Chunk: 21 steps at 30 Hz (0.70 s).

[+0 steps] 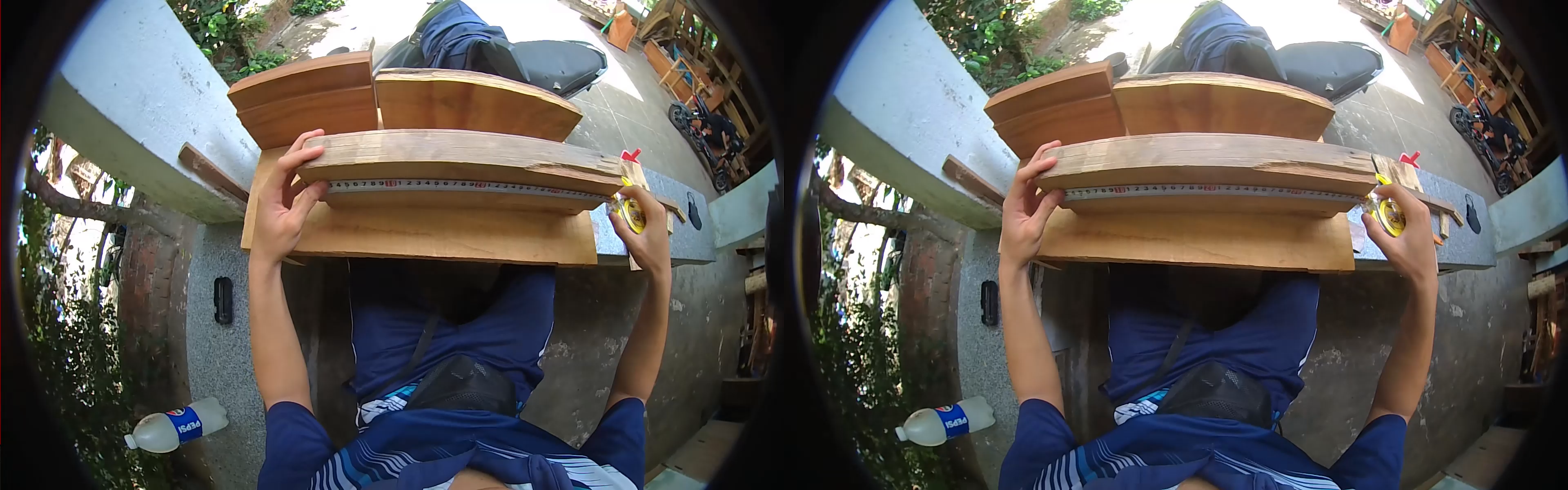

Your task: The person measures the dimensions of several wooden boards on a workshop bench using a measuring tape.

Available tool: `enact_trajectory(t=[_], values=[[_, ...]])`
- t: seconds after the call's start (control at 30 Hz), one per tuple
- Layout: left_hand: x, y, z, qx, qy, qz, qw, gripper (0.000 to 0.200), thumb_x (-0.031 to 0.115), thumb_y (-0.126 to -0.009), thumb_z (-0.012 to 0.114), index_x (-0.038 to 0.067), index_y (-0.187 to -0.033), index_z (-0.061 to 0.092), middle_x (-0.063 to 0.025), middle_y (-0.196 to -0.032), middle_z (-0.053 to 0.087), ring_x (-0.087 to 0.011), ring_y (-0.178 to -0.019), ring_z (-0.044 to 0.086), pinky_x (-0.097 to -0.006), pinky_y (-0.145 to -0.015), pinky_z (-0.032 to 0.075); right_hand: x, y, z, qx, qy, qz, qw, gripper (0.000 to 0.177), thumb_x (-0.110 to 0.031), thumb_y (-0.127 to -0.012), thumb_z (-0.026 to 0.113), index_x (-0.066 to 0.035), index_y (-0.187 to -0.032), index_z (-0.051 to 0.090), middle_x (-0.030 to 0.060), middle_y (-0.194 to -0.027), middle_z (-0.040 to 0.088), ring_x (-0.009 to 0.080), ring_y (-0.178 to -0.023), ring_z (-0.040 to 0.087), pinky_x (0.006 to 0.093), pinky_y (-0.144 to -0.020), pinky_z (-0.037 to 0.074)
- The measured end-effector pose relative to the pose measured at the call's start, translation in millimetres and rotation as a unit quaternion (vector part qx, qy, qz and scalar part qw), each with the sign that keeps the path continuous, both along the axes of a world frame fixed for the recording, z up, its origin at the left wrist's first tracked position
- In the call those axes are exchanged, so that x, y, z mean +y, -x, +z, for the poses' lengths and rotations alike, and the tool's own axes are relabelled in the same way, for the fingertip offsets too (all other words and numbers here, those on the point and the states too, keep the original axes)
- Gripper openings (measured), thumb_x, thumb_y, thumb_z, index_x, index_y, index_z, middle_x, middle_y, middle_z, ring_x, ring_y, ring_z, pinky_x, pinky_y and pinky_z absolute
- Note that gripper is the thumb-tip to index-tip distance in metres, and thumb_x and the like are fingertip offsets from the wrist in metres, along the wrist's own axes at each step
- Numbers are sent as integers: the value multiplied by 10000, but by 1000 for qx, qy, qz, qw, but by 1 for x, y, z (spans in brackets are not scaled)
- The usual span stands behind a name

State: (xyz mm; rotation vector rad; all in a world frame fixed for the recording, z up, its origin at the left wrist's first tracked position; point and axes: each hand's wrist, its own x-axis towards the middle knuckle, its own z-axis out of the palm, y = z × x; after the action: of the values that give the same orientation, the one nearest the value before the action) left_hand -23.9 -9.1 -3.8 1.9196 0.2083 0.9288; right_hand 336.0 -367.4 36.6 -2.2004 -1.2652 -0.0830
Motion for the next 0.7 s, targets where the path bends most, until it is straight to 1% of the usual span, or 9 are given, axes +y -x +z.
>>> enact_trajectory(t=[0.13,0.2,0.23,0.3,0.37,0.5,0.57,0.6,0.7], values=[[-3,2,1,5,13,4,1000,448,-100,-891,584,96,-1294,566,-128,-1503,438,-236,-1362,444,-340,-992,498,5,10,6,-9,9,-2,1000,401,-240,-764,791,19,-1017,618,150,-882,664,207,-811,619,324,-774,482],[-3,-1,2,-2,12,-1,1000,450,-107,-889,579,91,-1292,564,-127,-1504,438,-237,-1361,447,-340,-998,494,3,6,0,-24,-11,8,1000,375,-219,-764,776,18,-1008,619,159,-877,664,239,-823,639,346,-772,489],[-2,0,0,-1,26,-3,1000,451,-109,-890,578,87,-1296,561,-144,-1511,429,-245,-1361,451,-333,-998,486,3,5,0,-30,-10,12,999,366,-215,-765,769,17,-1005,619,164,-883,664,257,-827,645,354,-771,492],[0,-1,-1,-5,-29,4,1000,443,-95,-896,582,86,-1301,559,-166,-1515,421,-252,-1362,453,-325,-1003,470,2,2,-2,-43,-14,13,999,351,-209,-766,752,15,-1001,618,173,-908,663,293,-831,646,365,-771,495],[0,0,-1,5,-31,9,999,438,-77,-902,587,88,-1307,556,-183,-1514,420,-255,-1361,454,-321,-1009,456,3,6,6,-7,-4,8,1000,341,-210,-764,730,18,-992,619,177,-936,654,309,-837,652,367,-772,504],[1,0,-1,9,-46,11,999,433,-72,-900,591,93,-1299,556,-180,-1511,425,-256,-1358,457,-329,-1018,450,0,1,1,-23,7,4,1000,351,-245,-762,720,8,-987,629,174,-955,659,325,-857,656,384,-785,514],[-1,1,-1,6,-37,7,999,436,-77,-898,587,94,-1298,553,-178,-1513,426,-265,-1377,437,-352,-1065,411,1,2,1,-26,5,8,1000,352,-258,-764,717,5,-982,633,175,-962,660,338,-866,656,392,-789,514],[0,1,-3,0,-38,5,999,437,-78,-899,586,94,-1299,552,-177,-1513,425,-266,-1381,431,-357,-1077,400,0,-1,-2,-35,4,9,999,387,-278,-745,700,2,-1002,629,180,-970,660,359,-873,650,408,-797,512],[3,2,-6,1,-37,7,999,440,-77,-900,587,96,-1303,547,-178,-1513,425,-278,-1398,409,-384,-1126,343,-3,0,-2,-43,10,22,999,424,-239,-712,667,15,-1036,569,178,-936,603,346,-865,610,392,-792,479]])
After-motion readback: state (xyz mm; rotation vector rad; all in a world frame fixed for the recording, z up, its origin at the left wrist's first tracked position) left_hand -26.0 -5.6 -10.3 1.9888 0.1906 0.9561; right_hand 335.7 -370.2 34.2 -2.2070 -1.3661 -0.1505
